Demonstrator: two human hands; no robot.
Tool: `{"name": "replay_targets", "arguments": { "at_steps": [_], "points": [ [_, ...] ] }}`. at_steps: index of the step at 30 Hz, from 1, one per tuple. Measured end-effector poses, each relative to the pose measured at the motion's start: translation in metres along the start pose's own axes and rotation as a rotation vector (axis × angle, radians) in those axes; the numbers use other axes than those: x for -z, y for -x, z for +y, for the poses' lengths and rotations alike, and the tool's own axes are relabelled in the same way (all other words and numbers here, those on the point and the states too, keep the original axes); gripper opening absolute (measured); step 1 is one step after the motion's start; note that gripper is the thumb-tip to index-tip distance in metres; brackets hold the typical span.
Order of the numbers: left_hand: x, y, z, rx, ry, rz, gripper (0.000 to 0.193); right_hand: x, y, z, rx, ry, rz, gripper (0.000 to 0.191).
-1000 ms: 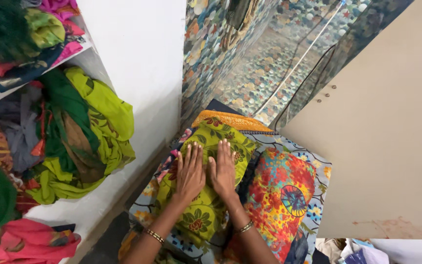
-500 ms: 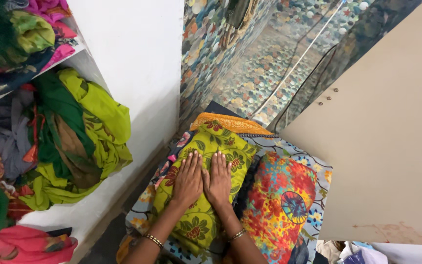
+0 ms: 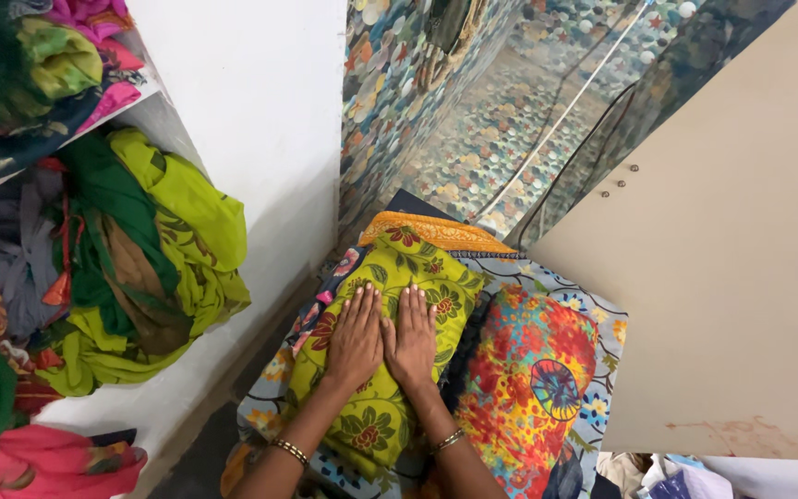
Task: The person takes folded fabric bundles and clothes down from a wall shelf one at a time and stacks them on a cushioned stool beside the shelf, pressing each stack flat with both hands. They continue transferring items from the shelf to build a neat pile on the stool.
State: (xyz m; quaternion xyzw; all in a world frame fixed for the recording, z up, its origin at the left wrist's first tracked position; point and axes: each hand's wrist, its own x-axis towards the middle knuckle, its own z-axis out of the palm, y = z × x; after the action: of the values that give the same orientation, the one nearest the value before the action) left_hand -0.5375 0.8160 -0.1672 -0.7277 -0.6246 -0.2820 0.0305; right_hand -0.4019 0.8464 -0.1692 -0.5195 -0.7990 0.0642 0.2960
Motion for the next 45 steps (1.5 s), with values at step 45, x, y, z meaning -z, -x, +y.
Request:
{"name": "replay_targets", "arguments": {
  "at_steps": [45],
  "points": [
    [0.380,0.274,-0.076,-0.105,2.300,1.170,0.065,0.051,0.113,-0.419,-0.246,-2.475,-0.596,0.064]
  ]
}}
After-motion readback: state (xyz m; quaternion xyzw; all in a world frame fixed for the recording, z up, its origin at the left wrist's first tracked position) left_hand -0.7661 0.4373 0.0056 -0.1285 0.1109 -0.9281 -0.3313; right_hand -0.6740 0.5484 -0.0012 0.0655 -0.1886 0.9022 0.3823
